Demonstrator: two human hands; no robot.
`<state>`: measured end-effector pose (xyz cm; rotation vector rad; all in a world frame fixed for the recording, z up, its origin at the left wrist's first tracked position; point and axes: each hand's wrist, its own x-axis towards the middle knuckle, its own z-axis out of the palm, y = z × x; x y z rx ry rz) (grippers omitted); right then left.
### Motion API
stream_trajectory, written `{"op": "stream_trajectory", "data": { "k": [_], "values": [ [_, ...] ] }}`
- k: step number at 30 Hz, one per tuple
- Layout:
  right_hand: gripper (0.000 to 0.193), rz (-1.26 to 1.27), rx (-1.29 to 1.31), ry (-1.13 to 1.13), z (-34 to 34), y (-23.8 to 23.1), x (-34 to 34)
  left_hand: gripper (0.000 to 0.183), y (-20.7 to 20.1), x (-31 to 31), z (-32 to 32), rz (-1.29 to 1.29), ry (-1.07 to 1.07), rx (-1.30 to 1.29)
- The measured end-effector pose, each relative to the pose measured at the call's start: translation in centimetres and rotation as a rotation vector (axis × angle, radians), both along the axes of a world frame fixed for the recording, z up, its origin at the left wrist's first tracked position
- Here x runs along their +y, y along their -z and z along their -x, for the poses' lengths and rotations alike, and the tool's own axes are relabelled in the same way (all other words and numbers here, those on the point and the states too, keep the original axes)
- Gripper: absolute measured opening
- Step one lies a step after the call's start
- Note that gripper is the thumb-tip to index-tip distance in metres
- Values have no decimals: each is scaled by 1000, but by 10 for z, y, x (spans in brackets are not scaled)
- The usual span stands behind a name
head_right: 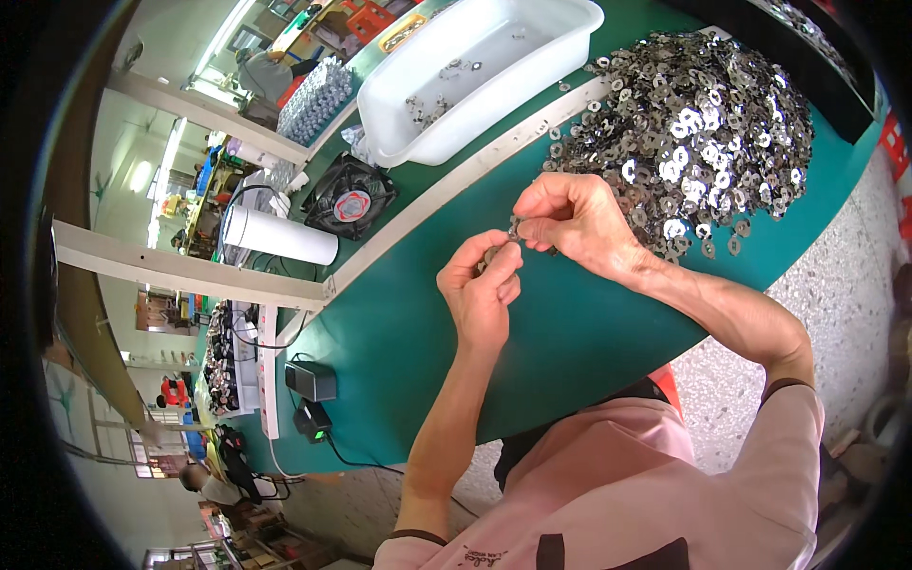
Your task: The person assembles metal parts by attaching small clips to flat metal plates by hand and placing the finished pieces into a plastic container.
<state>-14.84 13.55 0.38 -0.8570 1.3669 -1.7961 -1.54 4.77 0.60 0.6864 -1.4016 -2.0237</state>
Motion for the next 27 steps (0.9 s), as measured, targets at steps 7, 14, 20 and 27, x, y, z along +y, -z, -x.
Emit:
{"op": "stream_trajectory", "data": {
  "k": [7,14,20,27],
  "values": [
    [11,5,167,83,-5,1,-2,11,-7,-4,2,-83,-19,-68],
    [12,-56,235,40,-4,0,-2,14,-3,-7,2,-78,6,-82],
    [11,-52,216,9,-5,2,-1,12,-1,-6,0,-26,-60,-70],
    [13,-138,83,-104,8,-2,-3,10,1,-2,0,174,-92,-81]
  ]
}}
